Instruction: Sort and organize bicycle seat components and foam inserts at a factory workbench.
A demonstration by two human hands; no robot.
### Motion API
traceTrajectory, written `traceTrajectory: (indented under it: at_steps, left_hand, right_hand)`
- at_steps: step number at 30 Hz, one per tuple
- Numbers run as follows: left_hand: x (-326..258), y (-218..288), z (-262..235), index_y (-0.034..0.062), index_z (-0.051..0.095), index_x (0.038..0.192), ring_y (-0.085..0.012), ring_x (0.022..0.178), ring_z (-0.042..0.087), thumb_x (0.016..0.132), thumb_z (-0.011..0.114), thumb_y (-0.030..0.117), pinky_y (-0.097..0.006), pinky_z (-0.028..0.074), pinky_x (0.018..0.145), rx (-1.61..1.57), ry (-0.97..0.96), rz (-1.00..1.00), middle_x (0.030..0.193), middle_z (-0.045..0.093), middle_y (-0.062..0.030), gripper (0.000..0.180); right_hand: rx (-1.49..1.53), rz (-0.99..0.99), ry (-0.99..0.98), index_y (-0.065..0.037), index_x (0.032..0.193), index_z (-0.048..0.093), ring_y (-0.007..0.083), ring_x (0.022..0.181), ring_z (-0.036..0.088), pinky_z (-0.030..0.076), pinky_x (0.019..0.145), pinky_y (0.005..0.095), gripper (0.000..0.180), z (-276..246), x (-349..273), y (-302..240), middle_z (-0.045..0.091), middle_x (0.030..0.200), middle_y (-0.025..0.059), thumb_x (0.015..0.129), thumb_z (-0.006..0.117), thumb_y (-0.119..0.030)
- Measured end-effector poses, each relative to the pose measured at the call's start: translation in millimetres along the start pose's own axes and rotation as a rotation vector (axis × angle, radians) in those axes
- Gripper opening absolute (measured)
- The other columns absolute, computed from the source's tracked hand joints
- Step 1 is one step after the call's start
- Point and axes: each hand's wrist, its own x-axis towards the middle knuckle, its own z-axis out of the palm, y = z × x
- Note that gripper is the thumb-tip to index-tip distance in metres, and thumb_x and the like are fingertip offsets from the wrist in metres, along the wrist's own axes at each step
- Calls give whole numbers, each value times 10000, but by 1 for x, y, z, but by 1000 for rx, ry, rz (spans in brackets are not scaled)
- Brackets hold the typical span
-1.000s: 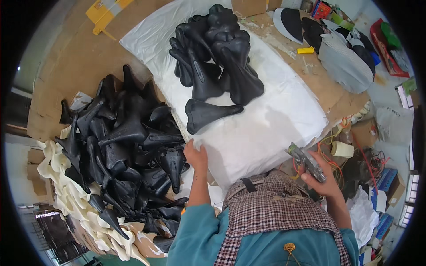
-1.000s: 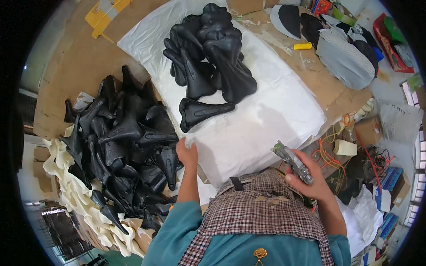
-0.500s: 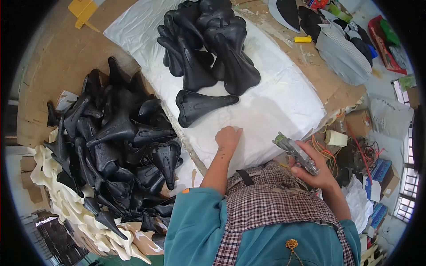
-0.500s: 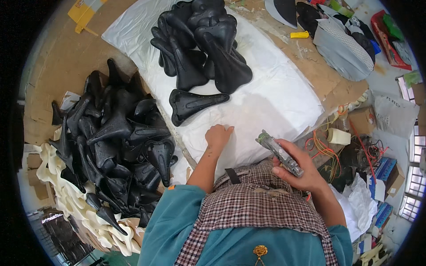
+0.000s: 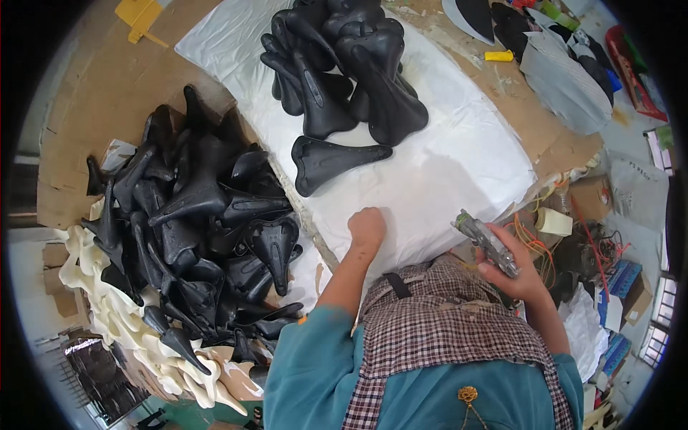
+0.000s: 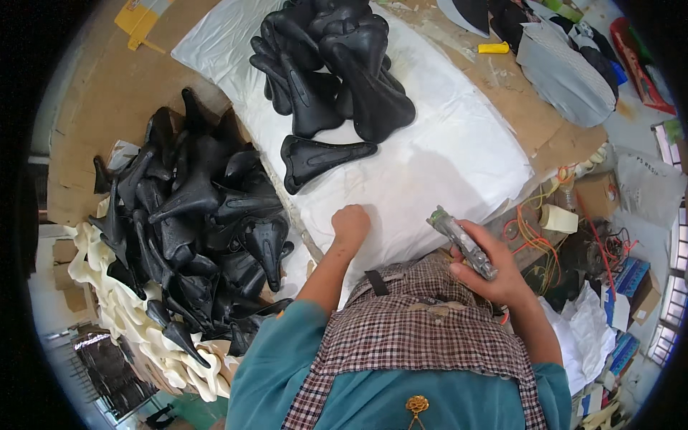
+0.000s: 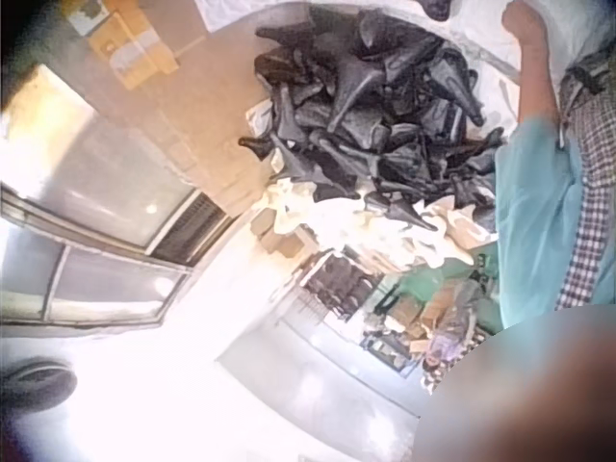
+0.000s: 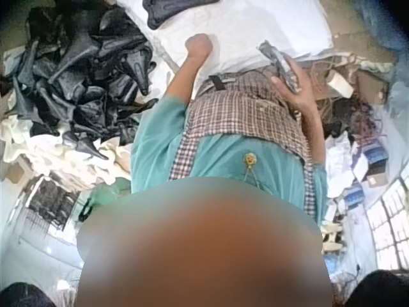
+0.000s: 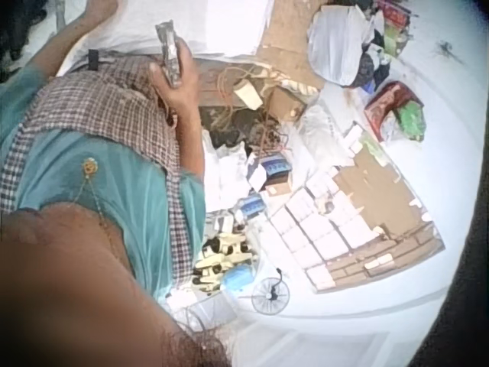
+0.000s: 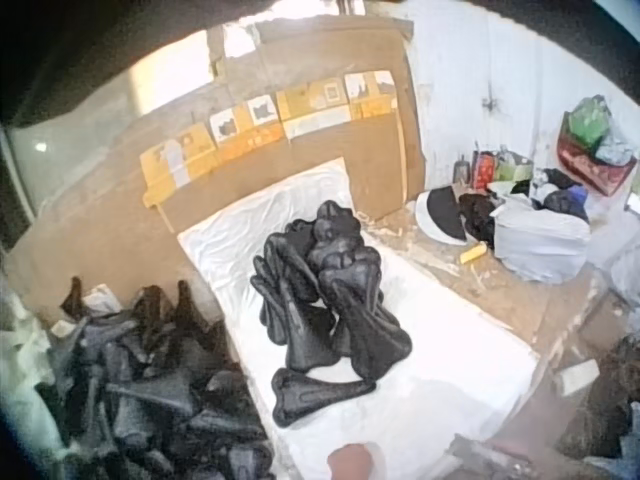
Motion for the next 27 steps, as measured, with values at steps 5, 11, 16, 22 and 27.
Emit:
traceTrajectory:
  at_steps: [5,11,16,22,27]
  left_hand:
    - [-8,2,9,36,677,725,-329,701,655,760,474,151,-410,522,627,3,-118,49,754,658,-174,236]
    - [-51,-12,16,45,678,755,-330,724,646,808,464,279,-410,514,681,-55,-256,79,764,657,-168,322]
    - [-48,-77,-7,33,643,874,-310,768,620,759,681,295,-372,476,675,-523,-100,-296,839,642,-172,289]
    - [31,-90,-55,76,570,1103,-353,1035,484,687,676,81,-452,369,896,-25,630,153,1068,566,-138,429]
    - [56,-132,-50,57,603,1082,-281,1011,545,773,612,41,-385,406,896,-394,485,128,959,623,-103,309]
  right_hand:
    - [72,20,-43,-15,1298,416,110,855,558,458,772,261,599,1,5,4,581,950,56,768,681,-103]
    - [66,24,-34,-18,1301,415,113,869,564,459,784,265,599,-1,9,2,579,976,57,770,681,-97]
    - [75,27,-46,-20,1301,415,116,869,565,460,783,266,599,-2,11,7,584,971,60,771,681,-104]
    - [35,20,-47,-3,1289,422,118,871,564,455,789,268,585,-3,15,-8,592,958,68,775,677,-119]
    - [66,-34,-53,4,1286,421,113,871,566,450,788,264,595,-10,8,-16,598,932,63,768,686,-121]
